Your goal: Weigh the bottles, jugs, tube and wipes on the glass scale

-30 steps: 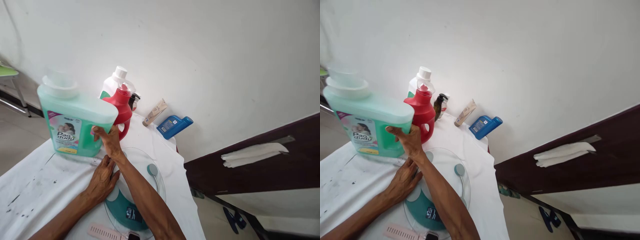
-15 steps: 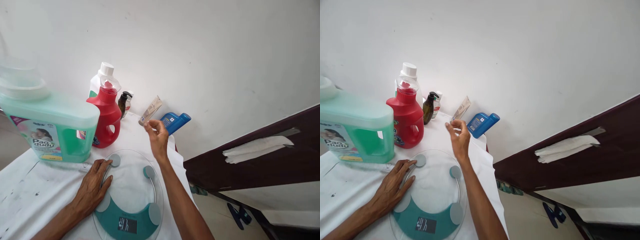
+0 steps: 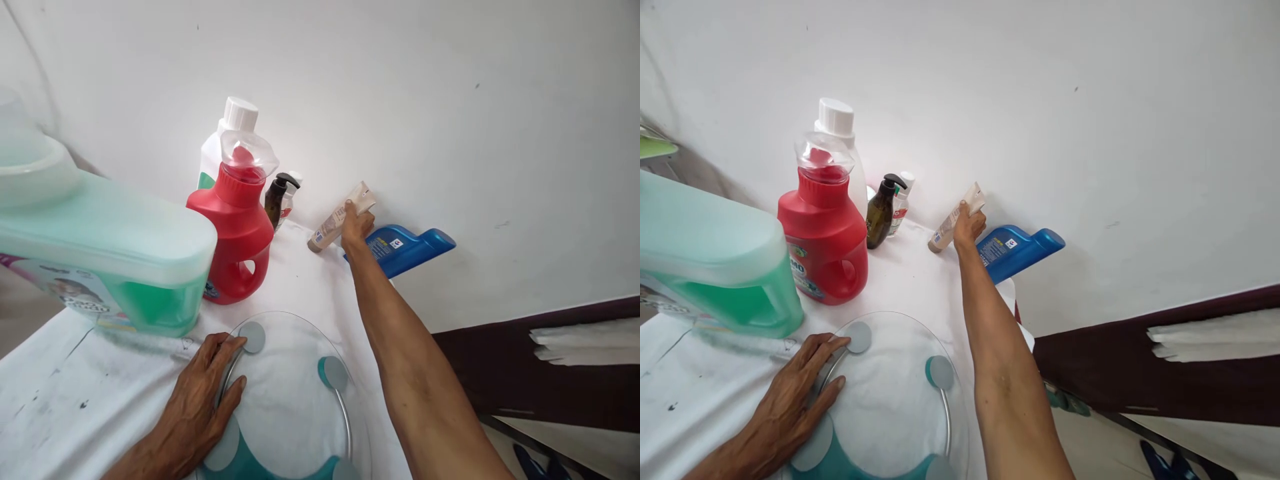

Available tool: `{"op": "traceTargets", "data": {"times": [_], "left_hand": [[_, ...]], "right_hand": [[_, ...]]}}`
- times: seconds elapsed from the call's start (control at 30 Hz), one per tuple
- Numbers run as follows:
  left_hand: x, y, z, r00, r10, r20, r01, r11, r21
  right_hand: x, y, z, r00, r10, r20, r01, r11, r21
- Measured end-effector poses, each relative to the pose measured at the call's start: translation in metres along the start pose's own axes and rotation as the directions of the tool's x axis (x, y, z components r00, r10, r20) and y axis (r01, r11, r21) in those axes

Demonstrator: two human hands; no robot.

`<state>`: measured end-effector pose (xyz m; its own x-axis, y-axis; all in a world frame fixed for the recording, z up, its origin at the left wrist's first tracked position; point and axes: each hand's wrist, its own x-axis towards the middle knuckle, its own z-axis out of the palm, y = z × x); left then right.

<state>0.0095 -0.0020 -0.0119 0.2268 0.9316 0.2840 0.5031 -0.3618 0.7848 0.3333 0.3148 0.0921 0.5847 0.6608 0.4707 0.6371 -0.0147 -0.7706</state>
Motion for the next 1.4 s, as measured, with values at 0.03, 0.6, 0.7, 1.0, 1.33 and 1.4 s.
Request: {"op": "traceTargets", "data": {"times": [0.03, 0.6, 0.7, 1.0, 1.33, 1.4], "left_hand": [[0.0, 0.0, 0.0, 1.0, -0.006, 0.001, 0.006, 1.0, -0.005], [0.008, 0.008, -0.015, 0.996, 0.013, 0.088, -0.011, 1.0, -0.014], [0.008, 0.005, -0.015, 0.996, 0.025, 0.085, -0.025, 1.0, -0.001], [0.007, 0.001, -0.015, 0.994, 0.03, 0.103, -0.031, 0.999, 0.015], [0.009, 0.003, -0.018, 0.991, 0.01, 0.134, -0.013, 1.0, 0.019], [0.009, 0.004, -0.019, 0.99, 0.01, 0.141, -0.014, 0.999, 0.031]], "right_hand": [[-0.003, 0.0, 0.0, 0.999, 0.025, -0.021, -0.025, 0.999, 0.028], [-0.233, -0.097, -0.226, 0.97, -0.091, 0.225, -0.032, 0.872, 0.489], [-0.267, -0.092, -0.237, 0.939, -0.093, 0.331, -0.064, 0.899, 0.434], [-0.296, -0.09, -0.233, 0.95, -0.116, 0.291, -0.022, 0.902, 0.431], [-0.332, -0.043, -0.247, 0.924, -0.087, 0.372, -0.126, 0.851, 0.511], [-0.338, -0.03, -0.244, 0.958, -0.048, 0.284, -0.117, 0.836, 0.536]]}}
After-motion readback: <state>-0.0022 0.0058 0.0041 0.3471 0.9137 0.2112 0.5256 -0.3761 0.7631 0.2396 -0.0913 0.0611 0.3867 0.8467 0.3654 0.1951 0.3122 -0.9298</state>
